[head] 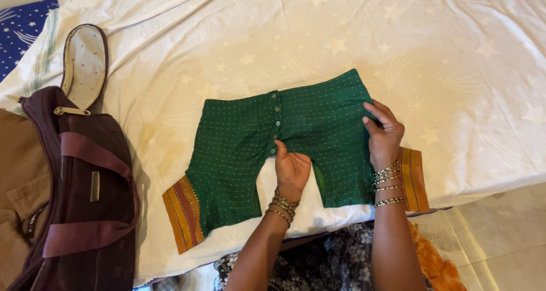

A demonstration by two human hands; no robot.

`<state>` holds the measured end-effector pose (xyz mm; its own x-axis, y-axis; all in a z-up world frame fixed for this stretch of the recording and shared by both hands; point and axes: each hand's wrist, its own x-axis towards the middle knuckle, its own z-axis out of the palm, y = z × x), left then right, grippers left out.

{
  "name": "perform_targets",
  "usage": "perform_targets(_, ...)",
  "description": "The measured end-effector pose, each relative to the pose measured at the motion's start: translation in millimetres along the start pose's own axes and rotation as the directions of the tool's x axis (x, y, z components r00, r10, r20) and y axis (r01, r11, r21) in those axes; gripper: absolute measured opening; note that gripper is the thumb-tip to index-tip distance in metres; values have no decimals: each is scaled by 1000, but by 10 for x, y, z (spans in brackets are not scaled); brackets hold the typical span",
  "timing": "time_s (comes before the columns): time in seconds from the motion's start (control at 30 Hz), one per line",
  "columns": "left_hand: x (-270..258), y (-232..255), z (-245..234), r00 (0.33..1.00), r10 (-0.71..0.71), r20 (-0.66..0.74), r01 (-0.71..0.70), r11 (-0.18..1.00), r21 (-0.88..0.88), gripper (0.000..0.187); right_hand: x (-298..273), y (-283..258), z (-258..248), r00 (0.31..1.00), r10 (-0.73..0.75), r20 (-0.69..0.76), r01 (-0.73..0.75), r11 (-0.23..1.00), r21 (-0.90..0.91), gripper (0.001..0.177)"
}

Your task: The person takes a green blouse out of a bag on a bed and folds it into a small rectangle by hand.

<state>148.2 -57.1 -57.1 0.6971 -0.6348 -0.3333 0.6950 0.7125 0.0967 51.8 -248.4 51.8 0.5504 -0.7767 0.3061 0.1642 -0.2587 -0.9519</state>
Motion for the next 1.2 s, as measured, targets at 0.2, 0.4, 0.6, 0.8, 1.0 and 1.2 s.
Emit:
perform_targets(0.2, 93, 10, -169, 992, -25, -121, 24, 1000, -10, 57, -12, -3, -4, 999, -35, -1, 35, 998, 49, 40)
perform_targets(0.4, 73, 21, -168, 998, -20, -51, 18, 999, -29, 65, -22, 16, -21, 994, -106, -11, 107, 992, 69, 38)
perform_targets(0.6, -149, 41, 291, 997, 63, 52, -62, 998, -7, 44, 12, 0, -54, 992, -122, 35, 127, 976, -177, 51)
perform_targets(0.8, -338, 124, 542, 985, 112, 131, -126, 986, 108, 26, 44, 2, -98, 948, -307, 79, 255, 591, -765, 65)
perform_targets(1.0, -329, 148, 521, 986, 93, 138, -114, 983, 147, 29, -68, -60, 273, 872, -132, 471, 446, 610, -655, 51)
perform_targets(1.2, -236, 310, 242, 974, 178, 143, -192, 978, 88, 25, -106, 86, 402, 773, -56, 632, 600, 389, -699, 68)
